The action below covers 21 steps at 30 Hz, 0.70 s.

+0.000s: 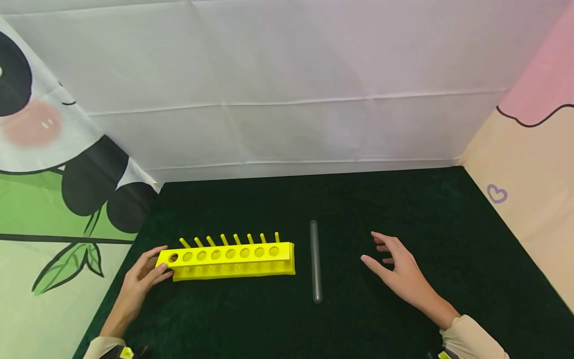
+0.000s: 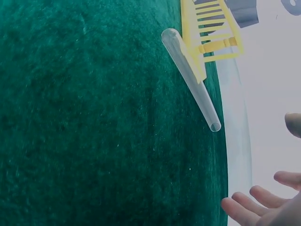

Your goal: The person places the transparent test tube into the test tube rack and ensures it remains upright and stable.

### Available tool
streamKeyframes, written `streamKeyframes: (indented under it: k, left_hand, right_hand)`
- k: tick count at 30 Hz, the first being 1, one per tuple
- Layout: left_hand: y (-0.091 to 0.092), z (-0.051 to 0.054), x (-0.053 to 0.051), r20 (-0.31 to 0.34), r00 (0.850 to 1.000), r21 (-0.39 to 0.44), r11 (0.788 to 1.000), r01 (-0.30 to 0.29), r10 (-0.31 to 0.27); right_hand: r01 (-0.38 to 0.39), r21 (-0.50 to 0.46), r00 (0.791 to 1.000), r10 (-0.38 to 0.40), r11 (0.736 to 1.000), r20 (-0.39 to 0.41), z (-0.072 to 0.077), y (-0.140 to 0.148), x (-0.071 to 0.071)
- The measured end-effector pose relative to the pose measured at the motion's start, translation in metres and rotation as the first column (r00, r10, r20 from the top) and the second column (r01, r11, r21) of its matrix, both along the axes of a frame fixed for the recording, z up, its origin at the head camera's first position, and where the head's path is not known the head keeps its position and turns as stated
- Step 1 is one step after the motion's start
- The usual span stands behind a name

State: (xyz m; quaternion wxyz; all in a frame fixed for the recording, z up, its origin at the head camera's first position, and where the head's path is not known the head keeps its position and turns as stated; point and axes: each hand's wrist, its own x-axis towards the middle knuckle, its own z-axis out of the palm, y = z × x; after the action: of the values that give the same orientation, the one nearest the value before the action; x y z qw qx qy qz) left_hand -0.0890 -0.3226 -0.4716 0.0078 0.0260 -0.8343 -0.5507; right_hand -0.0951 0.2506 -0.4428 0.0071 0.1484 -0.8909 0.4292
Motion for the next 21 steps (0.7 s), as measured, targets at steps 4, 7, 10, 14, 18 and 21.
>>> streamKeyframes:
  k: [4,7,10,14,18,21]
  left_hand:
    - [0.002,0.001,0.001,0.017,1.0,0.004,1.0,-0.01,0.01]
    - [0.002,0.003,0.002,0.021,0.999,-0.004,1.0,-0.026,0.026]
    - [0.003,0.004,0.002,0.016,0.999,-0.008,0.999,-0.037,0.037]
    - [0.004,0.004,0.001,0.016,0.999,0.002,0.999,-0.035,0.035]
    - [0.004,0.005,0.001,0.023,0.999,0.006,0.999,-0.035,0.035]
    - [0.003,0.006,0.001,0.027,0.999,0.003,0.999,-0.037,0.037]
  right_hand:
    - [0.003,-0.017,1.0,-0.003,1.0,0.019,0.0,-0.003,-0.001]
    - [0.011,-0.037,1.0,-0.01,0.999,0.025,-0.001,-0.006,-0.002]
    - [0.019,-0.06,0.999,-0.017,0.998,0.032,-0.002,-0.009,-0.003]
    - [0.03,-0.068,0.999,-0.027,0.997,0.045,-0.003,-0.014,-0.004]
    - [0.039,-0.074,0.997,-0.034,0.996,0.068,-0.004,-0.019,-0.006]
    - [0.039,-0.09,0.996,-0.032,0.995,0.079,-0.005,-0.023,-0.006]
